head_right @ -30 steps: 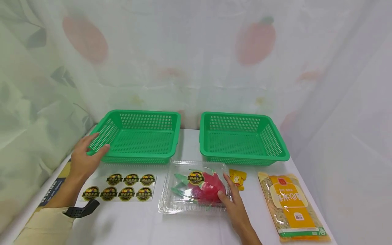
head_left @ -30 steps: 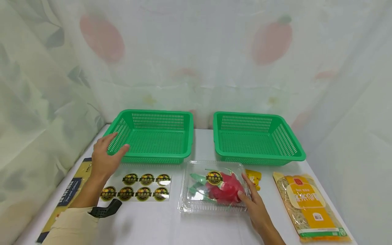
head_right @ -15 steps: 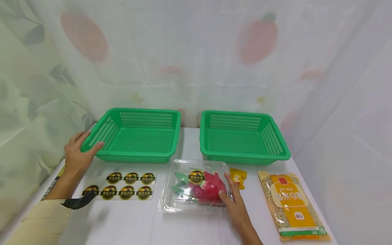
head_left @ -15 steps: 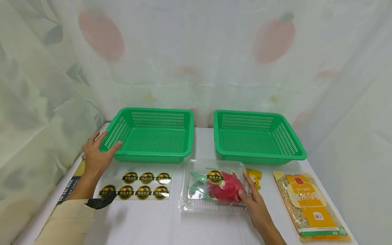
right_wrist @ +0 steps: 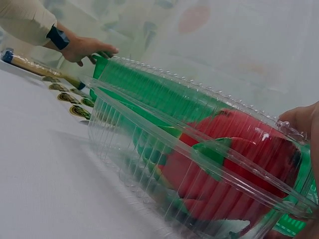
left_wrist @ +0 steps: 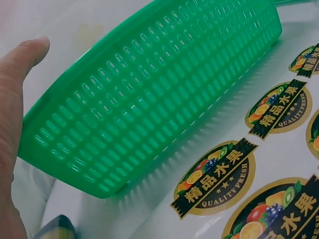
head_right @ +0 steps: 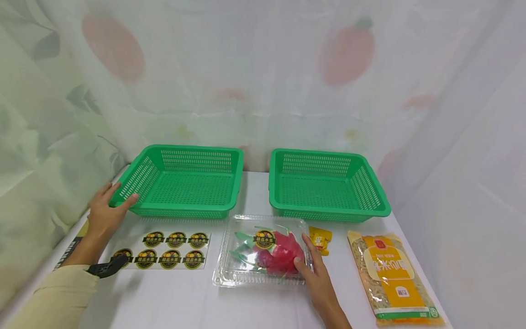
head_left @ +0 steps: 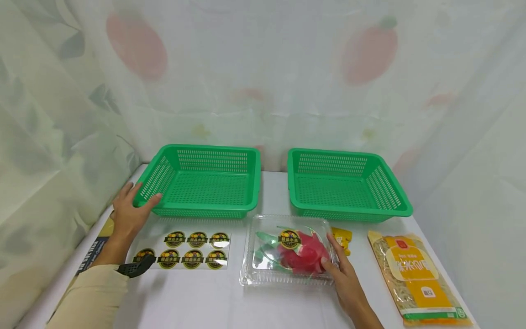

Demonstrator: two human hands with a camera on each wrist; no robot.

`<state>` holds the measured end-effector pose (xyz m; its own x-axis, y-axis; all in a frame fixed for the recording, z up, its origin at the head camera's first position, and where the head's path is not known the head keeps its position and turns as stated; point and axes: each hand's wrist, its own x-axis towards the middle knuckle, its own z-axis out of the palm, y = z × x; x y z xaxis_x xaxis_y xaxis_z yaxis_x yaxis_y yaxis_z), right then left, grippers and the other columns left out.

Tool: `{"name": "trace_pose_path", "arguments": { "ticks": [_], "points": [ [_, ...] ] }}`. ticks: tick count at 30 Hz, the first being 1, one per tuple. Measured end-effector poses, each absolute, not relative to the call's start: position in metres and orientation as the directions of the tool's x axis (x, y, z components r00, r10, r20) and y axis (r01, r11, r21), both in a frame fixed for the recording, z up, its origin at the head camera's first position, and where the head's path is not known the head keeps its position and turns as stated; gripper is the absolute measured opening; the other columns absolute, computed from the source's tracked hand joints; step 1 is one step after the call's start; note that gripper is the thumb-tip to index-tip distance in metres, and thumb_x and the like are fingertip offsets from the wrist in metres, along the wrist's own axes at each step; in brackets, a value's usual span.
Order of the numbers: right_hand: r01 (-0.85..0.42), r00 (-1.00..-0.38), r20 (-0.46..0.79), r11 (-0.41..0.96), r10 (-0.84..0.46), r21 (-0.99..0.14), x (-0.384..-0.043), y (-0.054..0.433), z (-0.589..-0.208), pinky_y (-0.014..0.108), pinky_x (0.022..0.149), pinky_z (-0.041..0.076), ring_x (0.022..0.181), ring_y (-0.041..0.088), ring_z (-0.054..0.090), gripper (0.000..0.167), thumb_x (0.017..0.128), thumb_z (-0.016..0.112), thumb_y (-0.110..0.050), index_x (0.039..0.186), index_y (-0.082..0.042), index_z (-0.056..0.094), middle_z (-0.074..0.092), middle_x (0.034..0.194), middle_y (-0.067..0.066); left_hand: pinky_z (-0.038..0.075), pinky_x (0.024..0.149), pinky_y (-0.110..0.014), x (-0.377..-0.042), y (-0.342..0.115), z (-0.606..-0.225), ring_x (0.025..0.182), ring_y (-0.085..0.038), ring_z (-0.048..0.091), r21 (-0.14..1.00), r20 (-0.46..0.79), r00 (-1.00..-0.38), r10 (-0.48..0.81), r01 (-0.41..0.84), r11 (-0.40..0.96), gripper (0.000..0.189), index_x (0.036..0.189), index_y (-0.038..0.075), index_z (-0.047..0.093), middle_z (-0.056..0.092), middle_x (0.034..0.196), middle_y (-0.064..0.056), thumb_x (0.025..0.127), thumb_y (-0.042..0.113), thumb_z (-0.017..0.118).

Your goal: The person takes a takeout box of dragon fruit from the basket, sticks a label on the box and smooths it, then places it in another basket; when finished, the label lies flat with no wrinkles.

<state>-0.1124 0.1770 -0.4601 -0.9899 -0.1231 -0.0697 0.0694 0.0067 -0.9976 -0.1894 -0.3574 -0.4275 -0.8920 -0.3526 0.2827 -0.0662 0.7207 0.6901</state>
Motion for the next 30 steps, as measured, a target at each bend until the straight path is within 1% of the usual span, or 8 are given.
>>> {"name": "trace_pose_path", "arguments": {
  "ticks": [9, 14, 18, 21, 24, 25, 27, 30],
  "points": [
    [0.116, -0.988, -0.111, -0.04, -0.109, -0.992, -0.1109, 0.1725, -0.4601, 0.06, 0.109, 0.009, 0.143, 0.034, -0.005, 0.064, 0.098, 0.055, -0.015, 0.154, -0.021, 0.025, 0.003, 0.16, 0.008, -0.003, 0.087, -0.082, -0.1896, -0.3599, -0.4345, 0.137, -0.053, 0.007, 0.67, 0.257, -0.901, -0.35, -0.095, 0.736, 0.082, 0.153, 0.01, 0.026, 0.012, 0.158, -0.015, 0.091, 0.051, 0.06],
    [0.131, -0.987, -0.124, -0.065, -0.103, -0.989, -0.1095, 0.1701, -0.4592, 0.059, 0.109, 0.009, 0.143, 0.034, -0.005, 0.063, 0.099, 0.054, -0.013, 0.154, -0.02, 0.025, 0.002, 0.16, 0.007, 0.0, 0.087, -0.082, -0.1899, -0.3616, -0.4363, 0.137, -0.053, 0.006, 0.646, 0.247, -0.906, -0.344, -0.111, 0.755, 0.087, 0.154, 0.01, 0.024, 0.008, 0.159, -0.015, 0.089, 0.054, 0.06],
    [0.126, -0.988, -0.117, -0.09, -0.099, -0.988, -0.1081, 0.1685, -0.459, 0.056, 0.11, 0.008, 0.143, 0.033, -0.005, 0.062, 0.099, 0.052, -0.014, 0.154, -0.019, 0.025, 0.003, 0.16, 0.006, 0.006, 0.086, -0.082, -0.1885, -0.363, -0.4375, 0.136, -0.053, 0.008, 0.612, 0.239, -0.909, -0.341, -0.132, 0.78, 0.089, 0.154, 0.009, 0.022, 0.005, 0.16, -0.014, 0.089, 0.057, 0.058],
    [0.124, -0.99, -0.115, -0.12, -0.085, -0.985, -0.1068, 0.168, -0.4589, 0.04, 0.111, 0.021, 0.142, 0.03, 0.0, 0.062, 0.099, 0.053, -0.015, 0.154, -0.019, 0.025, 0.004, 0.159, 0.006, 0.008, 0.086, -0.081, -0.1886, -0.3629, -0.4376, 0.136, -0.053, 0.009, 0.601, 0.231, -0.912, -0.338, -0.14, 0.787, 0.091, 0.155, 0.008, 0.019, 0.004, 0.16, -0.013, 0.089, 0.058, 0.057],
    [0.121, -0.991, -0.108, -0.188, -0.078, -0.975, -0.1051, 0.1683, -0.4584, 0.027, 0.099, 0.038, 0.138, 0.031, 0.01, 0.061, 0.1, 0.051, -0.013, 0.155, -0.018, 0.023, 0.002, 0.158, 0.006, 0.007, 0.088, -0.081, -0.1899, -0.3612, -0.4371, 0.137, -0.052, 0.009, 0.602, 0.22, -0.915, -0.337, -0.145, 0.786, 0.093, 0.155, 0.009, 0.017, 0.002, 0.16, -0.012, 0.089, 0.059, 0.057],
    [0.118, -0.992, -0.106, -0.195, -0.072, -0.974, -0.1046, 0.1687, -0.4579, 0.022, 0.095, 0.04, 0.138, 0.031, 0.01, 0.061, 0.1, 0.051, -0.013, 0.154, -0.017, 0.023, 0.001, 0.158, 0.006, 0.006, 0.088, -0.082, -0.1907, -0.3606, -0.4371, 0.138, -0.051, 0.008, 0.608, 0.216, -0.916, -0.338, -0.145, 0.781, 0.093, 0.155, 0.009, 0.016, 0.002, 0.16, -0.011, 0.089, 0.059, 0.058],
    [0.111, -0.993, -0.097, -0.241, -0.07, -0.964, -0.1037, 0.1698, -0.4568, 0.025, 0.089, 0.047, 0.136, 0.033, 0.013, 0.059, 0.101, 0.049, -0.011, 0.154, -0.016, 0.023, 0.0, 0.158, 0.006, 0.005, 0.09, -0.081, -0.192, -0.3592, -0.4368, 0.139, -0.049, 0.006, 0.617, 0.215, -0.916, -0.34, -0.143, 0.774, 0.093, 0.155, 0.009, 0.016, 0.002, 0.16, -0.011, 0.088, 0.059, 0.058],
    [0.113, -0.993, -0.101, -0.235, -0.061, -0.965, -0.1026, 0.1726, -0.4541, 0.022, 0.091, 0.044, 0.139, 0.03, 0.006, 0.058, 0.102, 0.048, -0.012, 0.154, -0.016, 0.024, -0.002, 0.159, 0.005, 0.005, 0.092, -0.08, -0.1937, -0.3576, -0.4358, 0.14, -0.047, 0.005, 0.629, 0.214, -0.915, -0.343, -0.14, 0.765, 0.094, 0.155, 0.009, 0.016, 0.002, 0.16, -0.012, 0.088, 0.058, 0.059]
  ]
}}
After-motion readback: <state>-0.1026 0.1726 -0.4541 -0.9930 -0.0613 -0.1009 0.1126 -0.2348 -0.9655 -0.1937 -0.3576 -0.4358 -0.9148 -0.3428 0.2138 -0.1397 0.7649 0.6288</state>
